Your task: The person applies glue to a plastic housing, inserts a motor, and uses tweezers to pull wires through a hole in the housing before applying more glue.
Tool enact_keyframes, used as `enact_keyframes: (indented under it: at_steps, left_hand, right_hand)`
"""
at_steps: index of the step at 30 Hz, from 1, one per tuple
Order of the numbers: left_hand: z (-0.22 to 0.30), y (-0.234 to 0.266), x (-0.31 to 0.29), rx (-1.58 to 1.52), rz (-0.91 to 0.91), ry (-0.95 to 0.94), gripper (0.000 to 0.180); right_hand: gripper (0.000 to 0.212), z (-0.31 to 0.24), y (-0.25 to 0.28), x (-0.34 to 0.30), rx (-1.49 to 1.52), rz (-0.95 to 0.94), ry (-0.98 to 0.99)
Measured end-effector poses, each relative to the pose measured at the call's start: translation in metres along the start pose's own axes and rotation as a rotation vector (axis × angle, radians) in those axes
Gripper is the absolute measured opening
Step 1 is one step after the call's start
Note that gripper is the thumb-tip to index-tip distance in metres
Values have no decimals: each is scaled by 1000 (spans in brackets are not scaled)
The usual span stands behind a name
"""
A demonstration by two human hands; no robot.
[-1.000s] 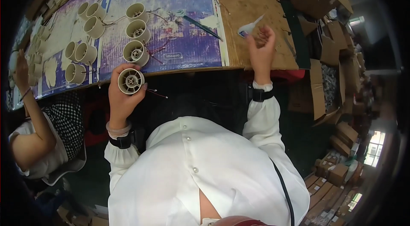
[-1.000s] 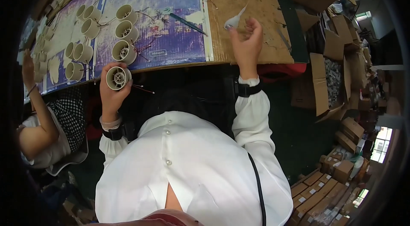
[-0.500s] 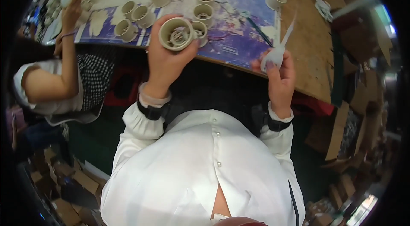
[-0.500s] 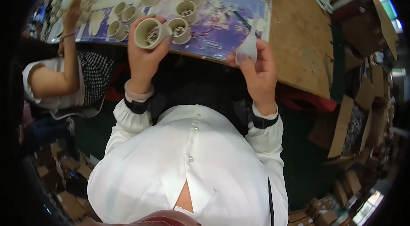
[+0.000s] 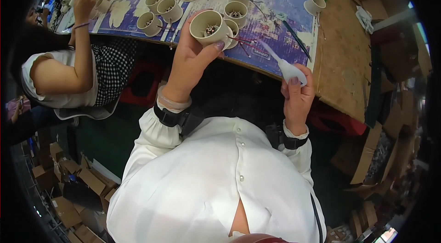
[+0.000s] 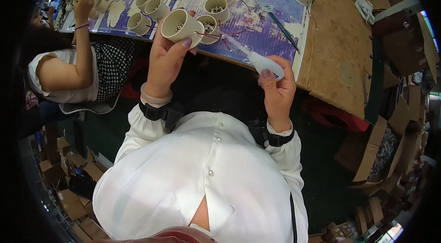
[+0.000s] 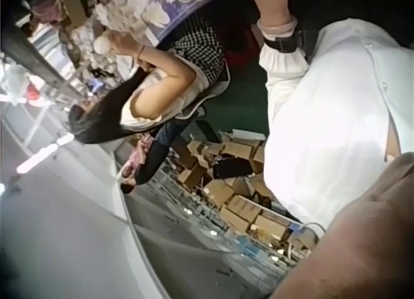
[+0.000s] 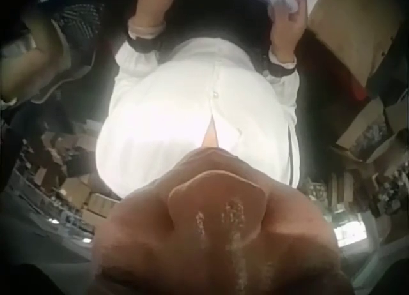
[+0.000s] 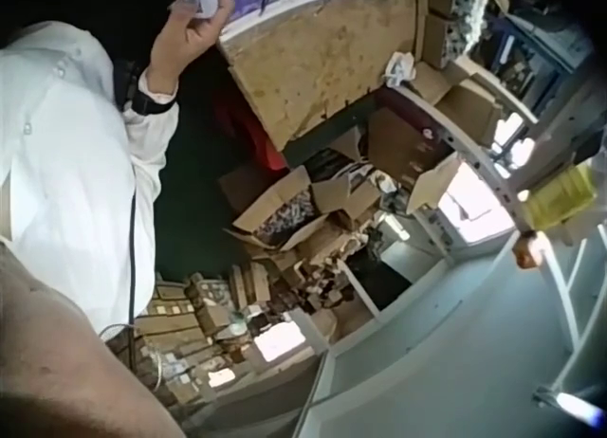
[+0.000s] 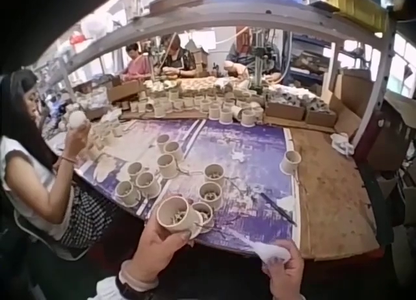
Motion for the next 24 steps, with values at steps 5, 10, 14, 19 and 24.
enact_keyframes:
  at_steps: [5, 10, 14, 19, 24]
  left_hand:
    - [5, -6, -2, 15, -37, -38, 61]
    - [5, -5, -5, 16, -44, -41, 63]
    - [4, -2, -7, -34, -48, -39, 64]
    - [5, -4, -7, -21, -54, -48, 64]
    - [6, -4, -8, -1, -69, -71, 64]
  right_hand:
    - [27, -10, 5, -4, -4, 105, 92]
    - [26, -12, 6, -4, -47, 136, 124]
    - [25, -11, 3, -3, -66, 126, 106]
    - [25, -11, -2, -4, -67, 106, 82]
    - [26, -13, -4, -4, -88, 102, 58]
Point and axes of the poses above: each hand's wrist, its own x-axis towards the middle knuckle, its own y-axis out of the back of the hand, z = x × y, the point moved 6 cm from there along x, towards the middle knuckle, and after that the axes turned 15 degrees about -y, right-handed, at the moved point
